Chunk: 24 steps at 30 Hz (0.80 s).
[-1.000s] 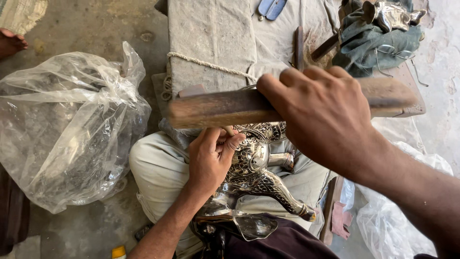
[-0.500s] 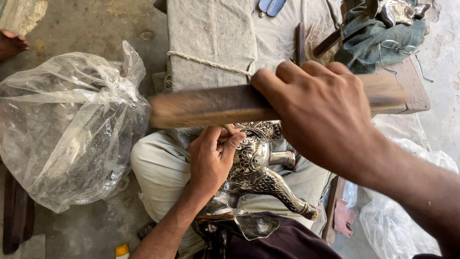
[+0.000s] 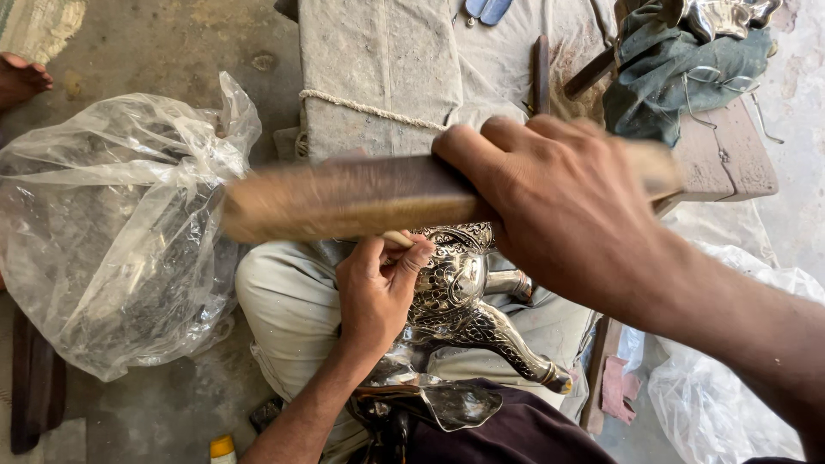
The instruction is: The person uses a hammer and chisel to engrave intricate patterns onto a silver elephant figurine. They hold the figurine steady with one hand while striking the chisel with the other, working on the body and legs.
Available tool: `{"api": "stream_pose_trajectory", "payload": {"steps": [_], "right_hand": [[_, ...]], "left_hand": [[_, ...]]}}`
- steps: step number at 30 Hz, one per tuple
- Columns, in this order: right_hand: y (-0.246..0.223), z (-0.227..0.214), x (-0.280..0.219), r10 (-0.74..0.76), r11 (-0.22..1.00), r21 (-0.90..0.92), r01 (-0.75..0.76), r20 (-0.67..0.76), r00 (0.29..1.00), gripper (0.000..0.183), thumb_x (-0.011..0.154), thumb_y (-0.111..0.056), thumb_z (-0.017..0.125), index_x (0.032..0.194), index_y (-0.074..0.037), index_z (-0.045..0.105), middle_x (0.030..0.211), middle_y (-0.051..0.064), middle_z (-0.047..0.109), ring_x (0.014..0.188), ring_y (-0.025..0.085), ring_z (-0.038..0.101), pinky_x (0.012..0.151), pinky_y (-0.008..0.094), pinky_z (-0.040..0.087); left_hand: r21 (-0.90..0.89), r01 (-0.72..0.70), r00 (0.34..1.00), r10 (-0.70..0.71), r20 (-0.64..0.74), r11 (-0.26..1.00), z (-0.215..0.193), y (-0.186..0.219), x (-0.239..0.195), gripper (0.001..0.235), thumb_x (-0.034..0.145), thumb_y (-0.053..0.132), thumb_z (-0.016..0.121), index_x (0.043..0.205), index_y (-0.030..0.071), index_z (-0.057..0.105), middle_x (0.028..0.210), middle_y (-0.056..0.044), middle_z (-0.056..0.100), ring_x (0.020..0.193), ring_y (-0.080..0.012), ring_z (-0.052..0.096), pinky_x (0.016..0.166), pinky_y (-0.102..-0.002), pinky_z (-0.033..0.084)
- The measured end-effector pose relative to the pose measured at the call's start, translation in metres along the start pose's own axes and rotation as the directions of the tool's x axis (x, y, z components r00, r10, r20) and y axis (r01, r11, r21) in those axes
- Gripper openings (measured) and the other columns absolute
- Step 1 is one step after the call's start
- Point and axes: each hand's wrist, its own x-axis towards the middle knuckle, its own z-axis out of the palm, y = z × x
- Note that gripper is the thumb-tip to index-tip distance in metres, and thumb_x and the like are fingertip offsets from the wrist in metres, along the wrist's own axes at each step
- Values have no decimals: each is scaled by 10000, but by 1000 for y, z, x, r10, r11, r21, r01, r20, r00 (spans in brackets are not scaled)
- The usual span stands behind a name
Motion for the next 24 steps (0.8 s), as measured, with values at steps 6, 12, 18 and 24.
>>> {"api": "stream_pose_trajectory", "payload": {"steps": [6, 12, 18, 24], "right_hand": [[-2, 10, -5, -69, 994, -88, 60, -108, 992, 335, 904, -174, 667, 1235, -179, 610, 925, 43, 713, 737, 182, 657, 635, 349, 536], [0, 17, -9, -102, 980, -190, 66, -188, 977, 310, 933, -238, 690, 1229, -169, 633, 932, 67, 720, 736, 204, 663, 639, 370, 539], [-3, -9, -10, -82, 974, -222, 50, -138, 987, 303, 936, -226, 667, 1231, -166, 628, 907, 41, 708, 730, 182, 652, 674, 352, 536], [-1, -2, -19, -72, 991, -127, 49, -187, 980, 265, 945, -231, 679, 1192, -147, 633, 911, 60, 703, 717, 189, 651, 612, 340, 503]], "left_hand": [[-20, 40, 999, -40, -20, 999, 0, -1, -4, 187, 989, 210, 715, 1031, 33, 674, 945, -47, 776, 815, -88, 743, 662, -227, 620], [26, 24, 1000, -23, -19, 999, 5, -5, -2, 223, 976, 229, 732, 1043, 28, 664, 868, -41, 766, 742, -89, 733, 607, -220, 580], [7, -12, 1000, 12, -22, 1000, 9, -6, -3, 205, 1000, 229, 702, 1036, 32, 655, 916, -49, 769, 771, -85, 734, 593, -209, 579], [-43, -35, 999, 36, 12, 998, 9, -12, -5, 217, 1034, 231, 699, 1046, 22, 639, 930, -41, 749, 786, -84, 723, 614, -221, 595]]}}
